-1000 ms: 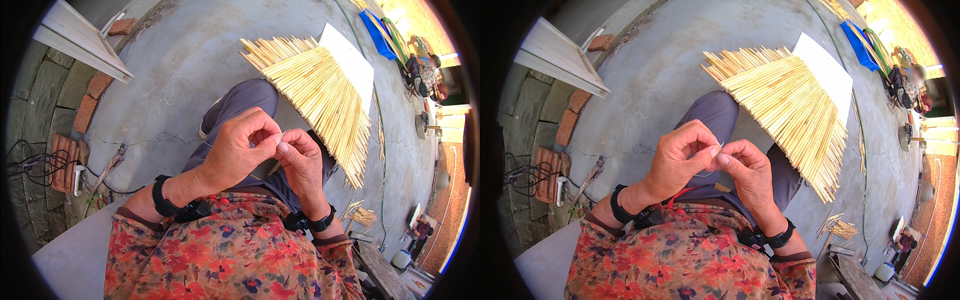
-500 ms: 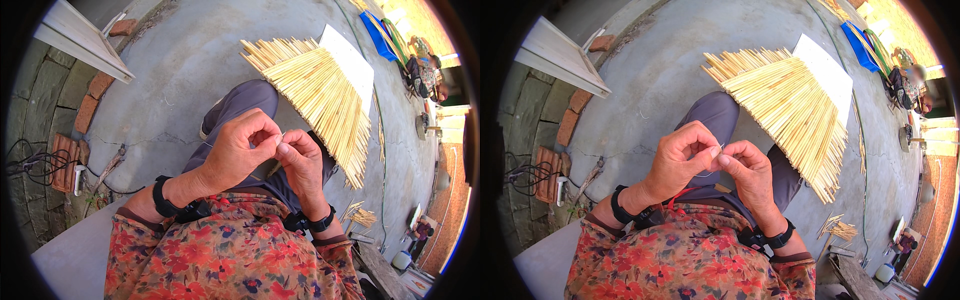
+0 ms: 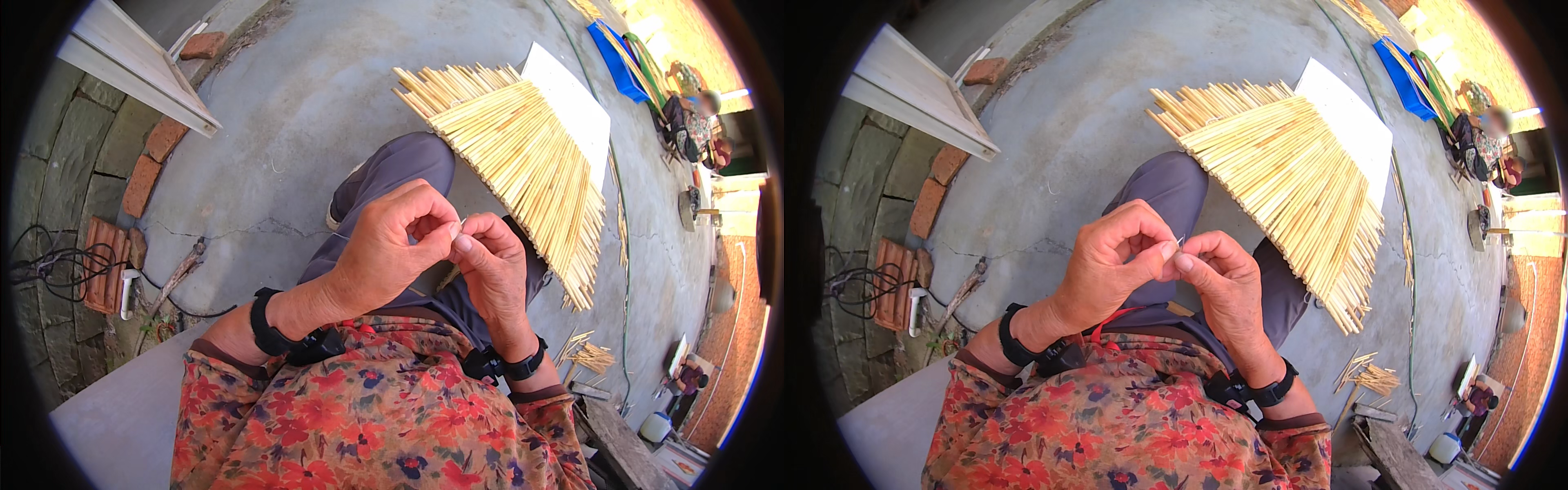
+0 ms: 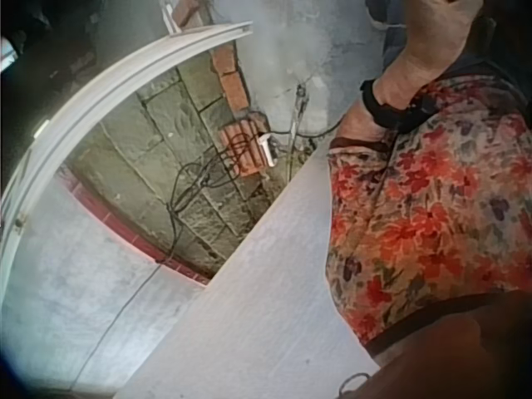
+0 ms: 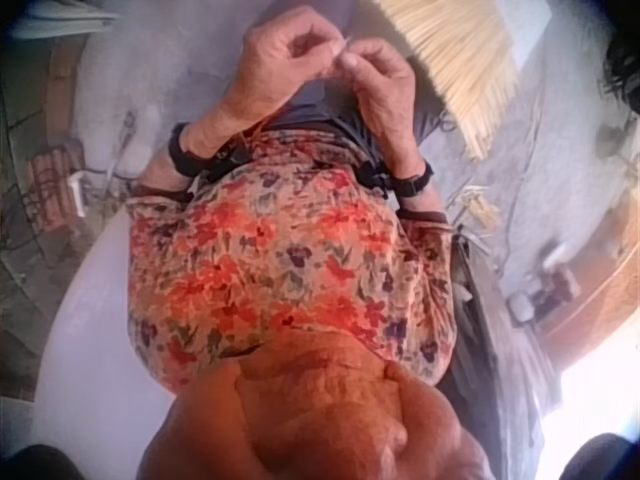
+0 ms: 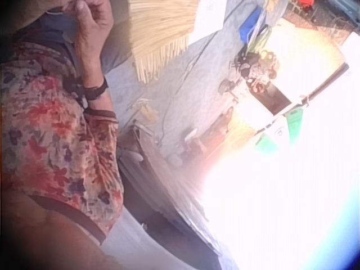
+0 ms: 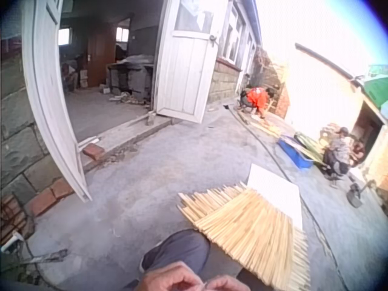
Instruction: Weave together individual straw/bamboo sticks using white thread to create a mat.
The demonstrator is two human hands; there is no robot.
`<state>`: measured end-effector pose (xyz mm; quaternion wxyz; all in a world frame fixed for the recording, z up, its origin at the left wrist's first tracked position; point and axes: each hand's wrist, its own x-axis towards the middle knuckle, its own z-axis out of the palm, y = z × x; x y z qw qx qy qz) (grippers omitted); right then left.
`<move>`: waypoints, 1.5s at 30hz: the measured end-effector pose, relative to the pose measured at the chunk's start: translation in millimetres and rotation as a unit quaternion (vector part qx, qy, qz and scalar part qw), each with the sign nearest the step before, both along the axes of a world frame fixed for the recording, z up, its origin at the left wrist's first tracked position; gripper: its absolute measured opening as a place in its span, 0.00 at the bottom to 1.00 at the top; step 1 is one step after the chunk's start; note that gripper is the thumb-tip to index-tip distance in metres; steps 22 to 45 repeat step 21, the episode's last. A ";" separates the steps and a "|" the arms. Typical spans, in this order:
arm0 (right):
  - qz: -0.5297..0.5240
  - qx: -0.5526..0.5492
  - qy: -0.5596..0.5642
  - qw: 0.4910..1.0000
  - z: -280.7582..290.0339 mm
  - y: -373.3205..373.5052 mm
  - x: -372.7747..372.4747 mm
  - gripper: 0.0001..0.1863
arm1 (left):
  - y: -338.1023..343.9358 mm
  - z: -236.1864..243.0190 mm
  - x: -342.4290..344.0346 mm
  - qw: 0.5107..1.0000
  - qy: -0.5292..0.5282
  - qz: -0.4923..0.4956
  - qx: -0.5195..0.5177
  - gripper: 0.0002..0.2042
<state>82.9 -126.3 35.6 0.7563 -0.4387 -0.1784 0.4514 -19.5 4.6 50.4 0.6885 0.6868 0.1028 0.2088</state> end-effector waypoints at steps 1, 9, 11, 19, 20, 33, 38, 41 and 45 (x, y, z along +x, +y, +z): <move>-0.002 -0.001 0.000 1.000 -0.9 -0.1 -0.2 0.05 | -0.4 0.4 0.0 1.000 0.005 0.000 -0.008 0.02; 0.003 -0.003 -0.024 1.000 0.3 -0.7 -0.2 0.05 | -0.9 0.9 -0.3 1.000 0.009 0.003 -0.003 0.01; 0.005 -0.006 -0.027 1.000 1.2 -1.2 -0.3 0.05 | -0.3 -0.4 0.1 1.000 0.008 0.002 0.020 0.01; -0.003 -0.003 -0.039 0.999 1.7 -0.6 -1.7 0.04 | -2.0 2.0 0.0 1.000 0.024 0.008 -0.017 0.01; -0.003 -0.004 -0.037 0.999 2.0 -0.7 -1.7 0.04 | -2.1 2.1 -0.1 0.999 0.024 0.008 -0.022 0.01; 0.000 -0.003 -0.040 0.999 1.6 -0.7 -1.4 0.04 | -2.0 2.2 -0.2 0.999 0.024 0.008 -0.022 0.01; 0.000 -0.003 -0.040 0.999 1.6 -0.7 -1.4 0.04 | -2.0 2.2 -0.2 0.999 0.024 0.008 -0.022 0.01; 0.000 -0.003 -0.040 0.999 1.6 -0.7 -1.4 0.04 | -2.0 2.2 -0.2 0.999 0.024 0.008 -0.022 0.01; 0.000 -0.003 -0.040 0.999 1.6 -0.7 -1.4 0.04 | -2.0 2.2 -0.2 0.999 0.024 0.008 -0.022 0.01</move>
